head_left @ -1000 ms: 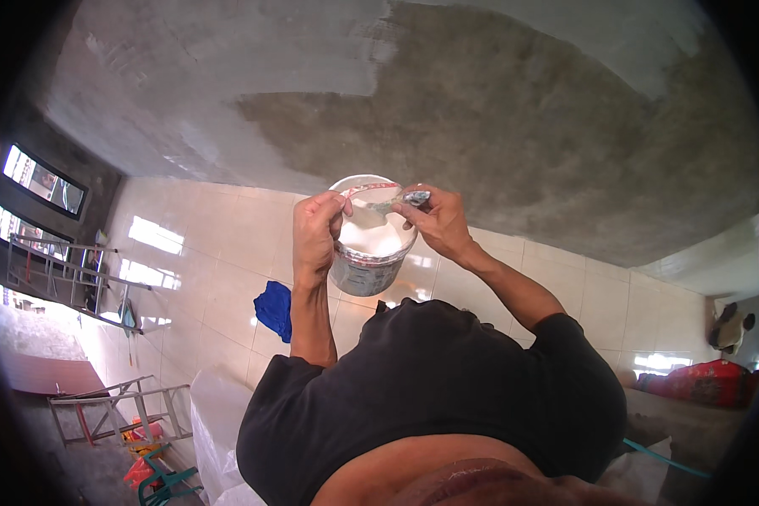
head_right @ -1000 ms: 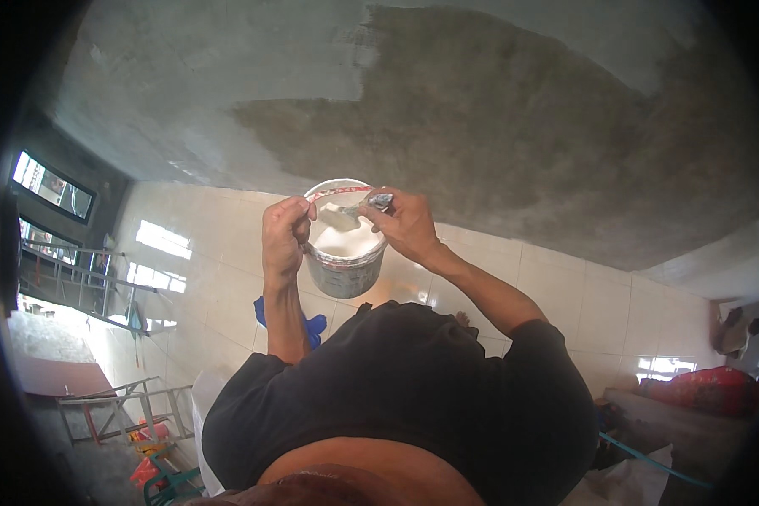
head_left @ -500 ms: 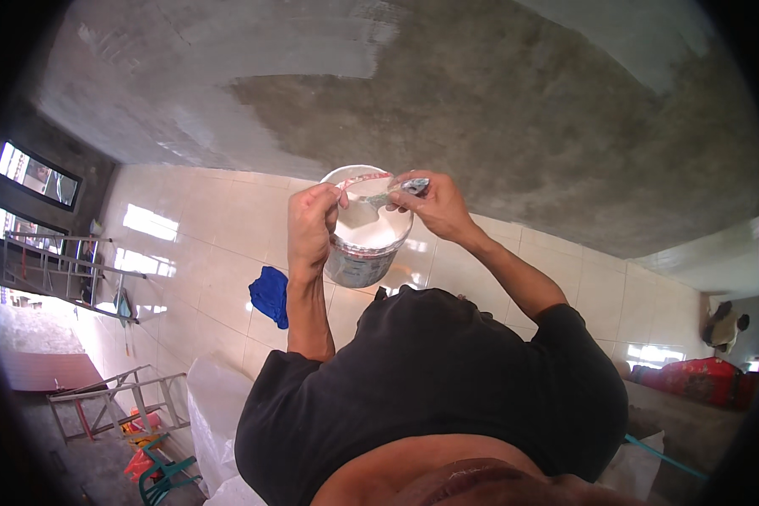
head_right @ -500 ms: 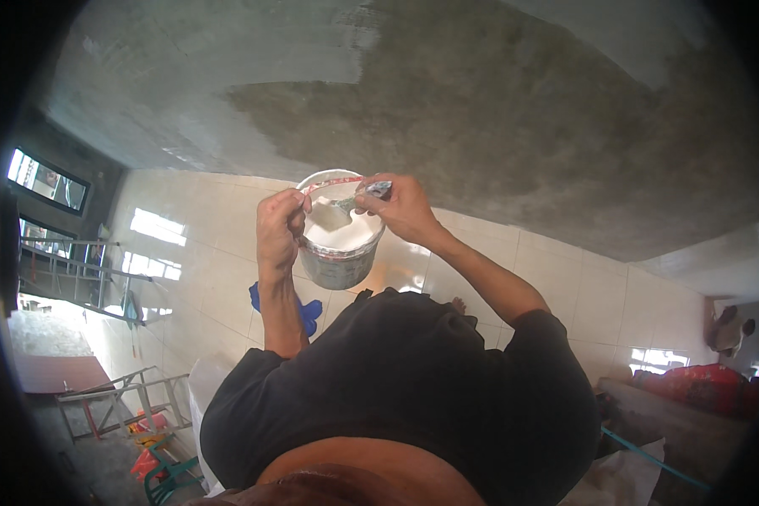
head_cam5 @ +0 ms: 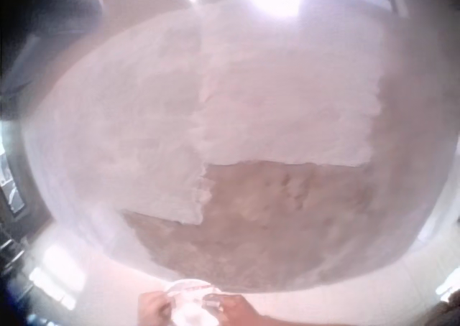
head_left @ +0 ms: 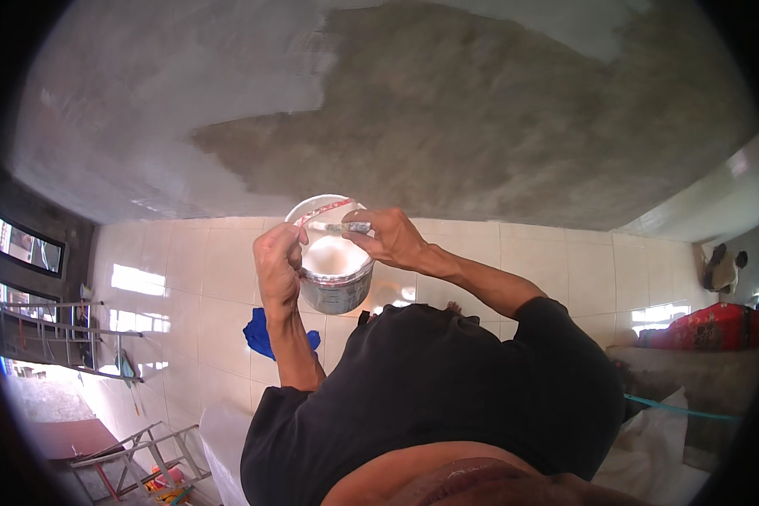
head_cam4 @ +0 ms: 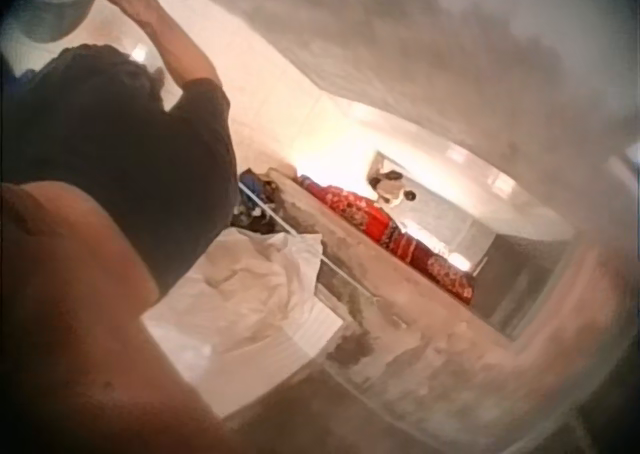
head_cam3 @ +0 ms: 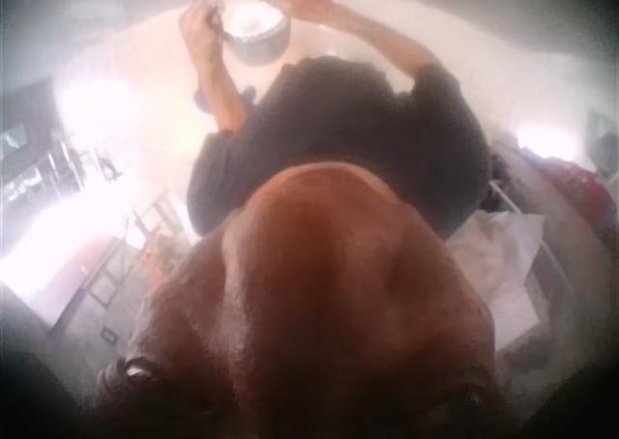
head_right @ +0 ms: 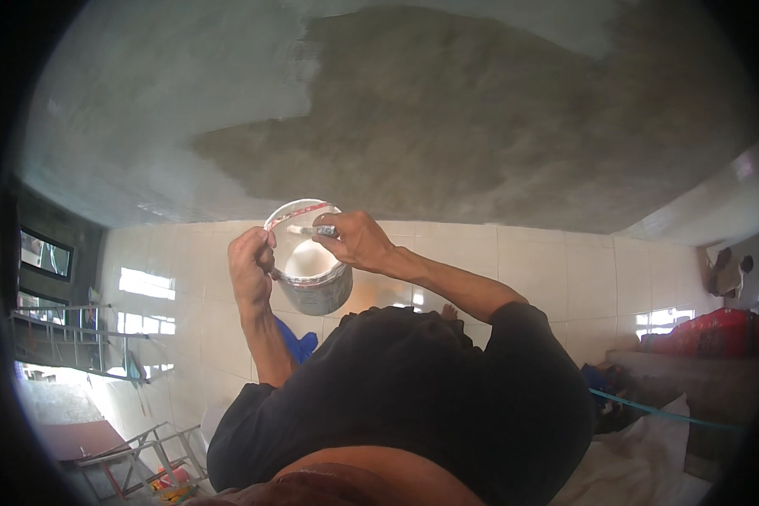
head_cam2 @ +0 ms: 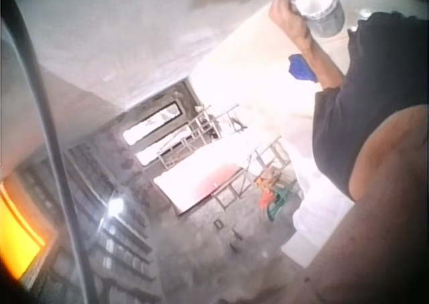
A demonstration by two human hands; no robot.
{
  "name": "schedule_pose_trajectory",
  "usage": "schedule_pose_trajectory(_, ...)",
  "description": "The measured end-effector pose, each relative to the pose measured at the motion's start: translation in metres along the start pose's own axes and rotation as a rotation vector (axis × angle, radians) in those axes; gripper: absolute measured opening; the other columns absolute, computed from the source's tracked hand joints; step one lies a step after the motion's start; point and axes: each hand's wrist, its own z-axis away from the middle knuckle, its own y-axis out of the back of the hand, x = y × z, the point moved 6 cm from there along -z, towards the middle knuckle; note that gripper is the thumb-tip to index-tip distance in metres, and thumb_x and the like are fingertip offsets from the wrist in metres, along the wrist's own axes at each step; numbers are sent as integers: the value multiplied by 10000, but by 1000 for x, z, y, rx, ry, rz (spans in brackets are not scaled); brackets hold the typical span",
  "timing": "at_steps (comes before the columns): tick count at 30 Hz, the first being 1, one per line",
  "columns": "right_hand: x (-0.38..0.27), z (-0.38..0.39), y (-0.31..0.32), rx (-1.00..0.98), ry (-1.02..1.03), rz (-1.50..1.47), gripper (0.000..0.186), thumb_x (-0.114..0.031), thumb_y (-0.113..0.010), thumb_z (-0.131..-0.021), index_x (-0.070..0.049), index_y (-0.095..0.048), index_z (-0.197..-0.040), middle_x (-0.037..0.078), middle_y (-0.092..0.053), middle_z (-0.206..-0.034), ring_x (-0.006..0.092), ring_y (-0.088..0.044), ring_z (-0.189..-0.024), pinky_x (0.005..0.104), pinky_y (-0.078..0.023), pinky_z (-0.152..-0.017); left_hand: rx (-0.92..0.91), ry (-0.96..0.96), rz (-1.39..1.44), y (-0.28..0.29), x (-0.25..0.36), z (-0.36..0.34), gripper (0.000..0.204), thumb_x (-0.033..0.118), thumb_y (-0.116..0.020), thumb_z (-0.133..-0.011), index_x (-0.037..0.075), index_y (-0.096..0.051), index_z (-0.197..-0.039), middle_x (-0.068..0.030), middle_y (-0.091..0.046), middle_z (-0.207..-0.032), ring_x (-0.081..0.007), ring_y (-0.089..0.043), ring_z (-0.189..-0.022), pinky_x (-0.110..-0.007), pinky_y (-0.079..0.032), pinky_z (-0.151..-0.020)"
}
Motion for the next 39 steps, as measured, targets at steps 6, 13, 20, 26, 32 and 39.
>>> schedule_pose_trajectory(6, 20, -3, -5, -100, -404, -640, 210, -126, -698, -882, 61, -666, -970, 113, -700, -805, 170, -701, -721, 299, -558, -631, -10, -19, 24, -5, 2, -1, 258, 211, -549, -904, 40, -585, -714, 83, -323, -492, -22, -225, -415, -239, -148, -387)
schedule_pose_trajectory(13, 31, -3, -13, -95, -439, -684, 195, -116, -701, -895, 54, -669, -986, 108, -705, -850, 157, -693, -774, 268, -555, -684, -2, -29, 29, 5, -3, 4, 251, 187, -539, -910, 47, -586, -709, 79, -342, -506, -26, -240, -414, -234, -154, -387)
schedule_pose_trajectory(20, 2, 1, 6, 69, -26, -73, 247, -162, -735, -819, -18, -704, -1017, 202, -697, -822, 287, -701, -692, 355, -534, -605, -3, 25, 23, -7, 10, 6, 253, 178, -532, -914, 37, -587, -711, 94, -321, -519, -19, -239, -447, -240, -148, -416)
schedule_pose_trajectory(26, -15, 5, 6, 92, 154, 30, 204, -122, -736, -801, -18, -703, -974, 188, -684, -831, 352, -661, -689, 404, -516, -616, 38, 49, 6, -5, 9, 7, 258, 203, -551, -902, 29, -580, -714, 93, -330, -522, -19, -237, -449, -238, -147, -421)
schedule_pose_trajectory(32, 4, -5, 8, -33, -338, -578, 245, -140, -693, -901, 77, -662, -1010, 99, -702, -843, 174, -705, -781, 282, -552, -710, 7, 15, 13, -3, 7, 0, 265, 214, -533, -904, 49, -593, -706, 92, -326, -509, -21, -237, -427, -237, -148, -405)
schedule_pose_trajectory(39, 11, 2, 29, 25, -366, -725, 176, -73, -663, -907, 79, -652, -994, 131, -703, -853, 188, -711, -741, 282, -576, -700, 49, -14, 20, 2, 4, 2, 254, 203, -522, -910, 48, -586, -720, 87, -321, -504, -28, -222, -409, -239, -146, -393)
